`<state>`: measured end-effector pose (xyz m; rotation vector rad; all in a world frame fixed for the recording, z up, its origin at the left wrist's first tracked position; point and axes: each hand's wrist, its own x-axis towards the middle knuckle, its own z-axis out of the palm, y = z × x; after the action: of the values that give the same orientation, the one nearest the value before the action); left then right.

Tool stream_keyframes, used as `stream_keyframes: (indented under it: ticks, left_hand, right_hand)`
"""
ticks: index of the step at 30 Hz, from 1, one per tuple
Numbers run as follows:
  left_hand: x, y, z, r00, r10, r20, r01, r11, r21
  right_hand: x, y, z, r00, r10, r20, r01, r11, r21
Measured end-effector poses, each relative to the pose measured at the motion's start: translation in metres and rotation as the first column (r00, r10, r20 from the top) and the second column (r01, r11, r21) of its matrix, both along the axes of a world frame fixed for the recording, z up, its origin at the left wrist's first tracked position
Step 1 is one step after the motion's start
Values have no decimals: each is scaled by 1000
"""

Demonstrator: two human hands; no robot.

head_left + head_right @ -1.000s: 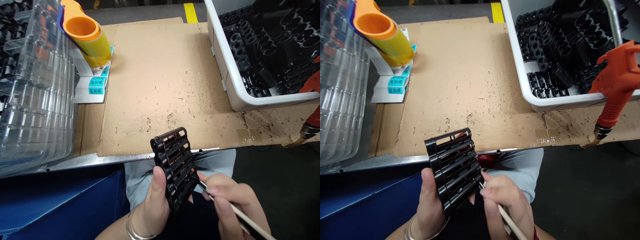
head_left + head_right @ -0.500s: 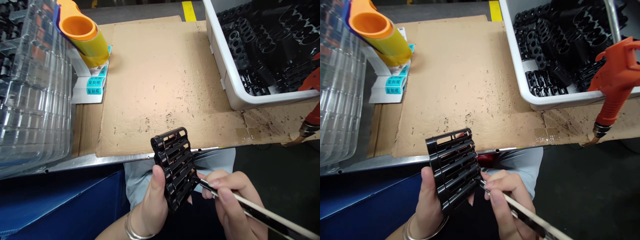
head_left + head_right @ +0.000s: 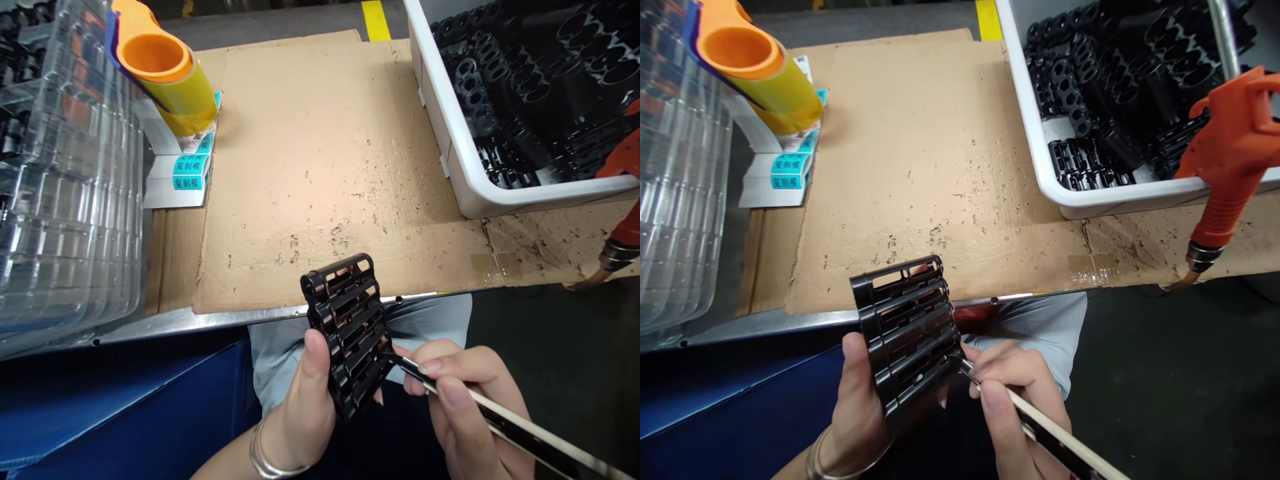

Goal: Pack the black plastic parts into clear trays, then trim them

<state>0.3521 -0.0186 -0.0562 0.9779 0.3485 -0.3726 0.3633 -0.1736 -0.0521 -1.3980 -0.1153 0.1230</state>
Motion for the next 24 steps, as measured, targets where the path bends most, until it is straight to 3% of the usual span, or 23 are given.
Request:
stream_keyframes:
  ticks: [4,15,24]
  left_hand:
    - [4,-1,4,999,-31,5,31,999,13]
    - [2,-2,1,998,-58,38,58,998,-1]
    - [1,-1,2,999,-52,-14,53,996,65]
  right_hand:
    - [-1,-2,-2,998,58,17,-59,998,38]
    - [-1,-2,-2,999,45,-4,-44,997,68]
    - [3,-5,-3,997,77,4,-77,994,78]
